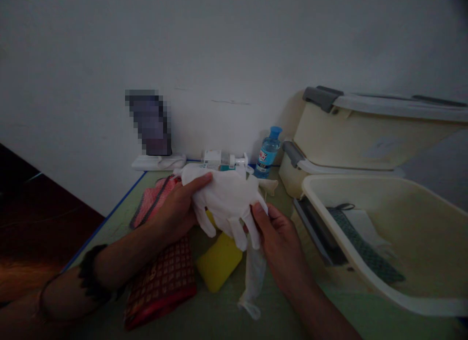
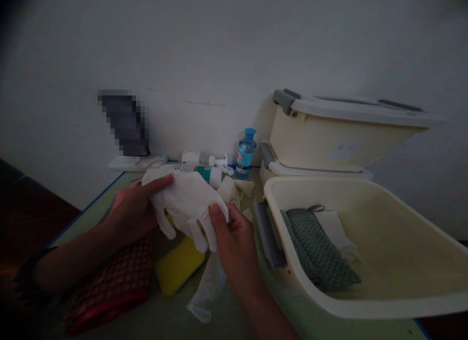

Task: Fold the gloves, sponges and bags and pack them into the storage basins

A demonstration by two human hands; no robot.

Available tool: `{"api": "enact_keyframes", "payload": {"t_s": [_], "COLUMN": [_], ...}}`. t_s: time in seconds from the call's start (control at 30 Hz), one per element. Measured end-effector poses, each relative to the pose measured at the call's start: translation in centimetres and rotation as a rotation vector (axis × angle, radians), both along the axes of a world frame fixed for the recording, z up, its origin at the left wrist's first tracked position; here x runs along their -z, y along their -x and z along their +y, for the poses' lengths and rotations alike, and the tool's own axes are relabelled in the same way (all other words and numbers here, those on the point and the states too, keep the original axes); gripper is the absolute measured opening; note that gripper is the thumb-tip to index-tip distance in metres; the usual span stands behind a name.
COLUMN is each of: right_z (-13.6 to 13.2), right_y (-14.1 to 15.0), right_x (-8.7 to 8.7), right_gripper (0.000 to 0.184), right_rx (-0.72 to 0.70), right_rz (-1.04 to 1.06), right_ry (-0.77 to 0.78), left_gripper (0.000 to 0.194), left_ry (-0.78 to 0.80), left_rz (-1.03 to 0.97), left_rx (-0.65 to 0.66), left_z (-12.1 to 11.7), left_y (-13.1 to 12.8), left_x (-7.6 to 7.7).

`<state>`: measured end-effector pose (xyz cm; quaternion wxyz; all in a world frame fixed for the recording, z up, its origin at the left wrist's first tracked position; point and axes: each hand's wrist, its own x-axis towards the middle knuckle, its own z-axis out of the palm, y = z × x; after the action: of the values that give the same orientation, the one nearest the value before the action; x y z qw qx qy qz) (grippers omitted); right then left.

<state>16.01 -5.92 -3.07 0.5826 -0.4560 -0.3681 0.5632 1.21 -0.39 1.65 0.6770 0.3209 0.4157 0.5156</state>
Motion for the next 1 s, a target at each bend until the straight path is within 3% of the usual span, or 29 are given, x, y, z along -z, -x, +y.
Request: {"api": "enact_keyframes", "payload": {"t_s": [0.27,0.47,0.63,1.0], "right_z": [-0.07,-0.07,0.02,0.01], "right_y": [0.33,0.51,0.48,0.44], "right_x": [0.13,-0.13,-0.25,-0.30], "right_gripper": [0.025,0.020,0.023,0.022], "right_rx": [0.048,0.066,0.065,0.065], "right_rz": [-0.033,0.044,0.090,0.080], "right_ry": [-0.044,-0.065,-0.042,-0.043], "left_gripper": [0.014,0.007,0.013,0.008], "left_ry": [0.000,-0.001,-0.004,-0.034], "left_rz": [0.010,0.024,0.041,0.018], "left_rx": [-0.137,-0.082,-0.077,-0.047], "left_z": [0.34,0.30,0.15,-0.09], "left_y": [0.16,0.09,0.15,0.03], "left_x": [0.42,0.32,0.37,0.19]}}
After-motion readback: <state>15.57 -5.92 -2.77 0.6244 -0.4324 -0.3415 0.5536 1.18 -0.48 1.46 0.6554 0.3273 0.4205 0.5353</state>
